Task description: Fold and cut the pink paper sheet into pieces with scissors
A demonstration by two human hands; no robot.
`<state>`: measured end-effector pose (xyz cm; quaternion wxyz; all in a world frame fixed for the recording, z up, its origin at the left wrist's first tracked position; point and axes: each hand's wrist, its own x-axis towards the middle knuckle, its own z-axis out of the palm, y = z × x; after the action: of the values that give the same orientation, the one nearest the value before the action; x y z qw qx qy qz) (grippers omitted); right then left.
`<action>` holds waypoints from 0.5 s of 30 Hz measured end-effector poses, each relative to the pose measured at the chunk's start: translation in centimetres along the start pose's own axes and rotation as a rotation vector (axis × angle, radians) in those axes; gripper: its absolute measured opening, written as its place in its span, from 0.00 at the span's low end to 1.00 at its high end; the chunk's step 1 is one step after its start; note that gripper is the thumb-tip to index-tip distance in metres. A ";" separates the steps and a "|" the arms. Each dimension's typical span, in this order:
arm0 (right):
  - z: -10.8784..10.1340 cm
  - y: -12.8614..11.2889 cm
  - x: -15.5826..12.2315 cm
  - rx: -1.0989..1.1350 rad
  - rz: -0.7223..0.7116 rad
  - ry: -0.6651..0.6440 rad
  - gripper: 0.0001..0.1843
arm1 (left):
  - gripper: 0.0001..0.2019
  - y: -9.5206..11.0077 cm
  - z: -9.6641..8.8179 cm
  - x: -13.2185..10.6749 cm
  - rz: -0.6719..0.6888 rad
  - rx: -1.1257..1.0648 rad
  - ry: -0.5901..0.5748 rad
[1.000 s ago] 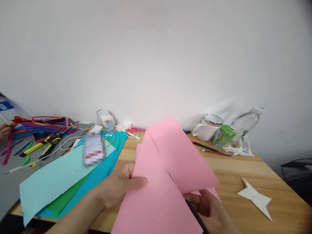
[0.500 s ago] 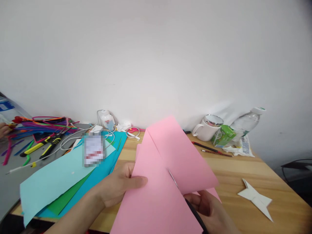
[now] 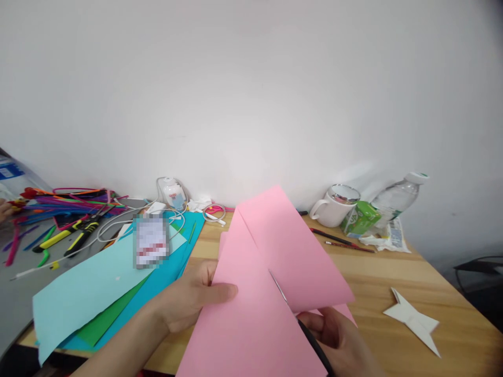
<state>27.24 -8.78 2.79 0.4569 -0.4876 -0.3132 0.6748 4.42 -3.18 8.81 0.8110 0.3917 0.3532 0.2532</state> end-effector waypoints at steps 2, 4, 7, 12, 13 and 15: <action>0.0 0.2 0.0 -0.011 -0.002 0.007 0.22 | 0.12 0.0 0.0 0.0 -0.004 0.002 0.007; -0.1 0.3 0.1 -0.019 -0.002 0.013 0.22 | 0.11 0.0 0.1 0.0 -0.005 0.004 0.013; -0.1 0.4 0.1 -0.016 -0.001 0.010 0.22 | 0.12 0.0 0.1 0.0 -0.004 0.006 0.021; -0.1 0.2 0.1 -0.045 -0.006 0.011 0.22 | 0.13 0.0 0.1 0.0 -0.006 0.002 0.010; -0.2 0.3 0.1 -0.057 -0.004 0.010 0.22 | 0.13 0.0 0.1 0.0 -0.006 0.002 0.008; -0.4 0.4 0.1 -0.076 0.006 -0.003 0.22 | 0.13 0.0 0.1 0.0 -0.004 0.009 -0.001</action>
<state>27.47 -8.80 2.29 0.4356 -0.5047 -0.3377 0.6644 4.46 -3.23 8.85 0.8099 0.3949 0.3547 0.2498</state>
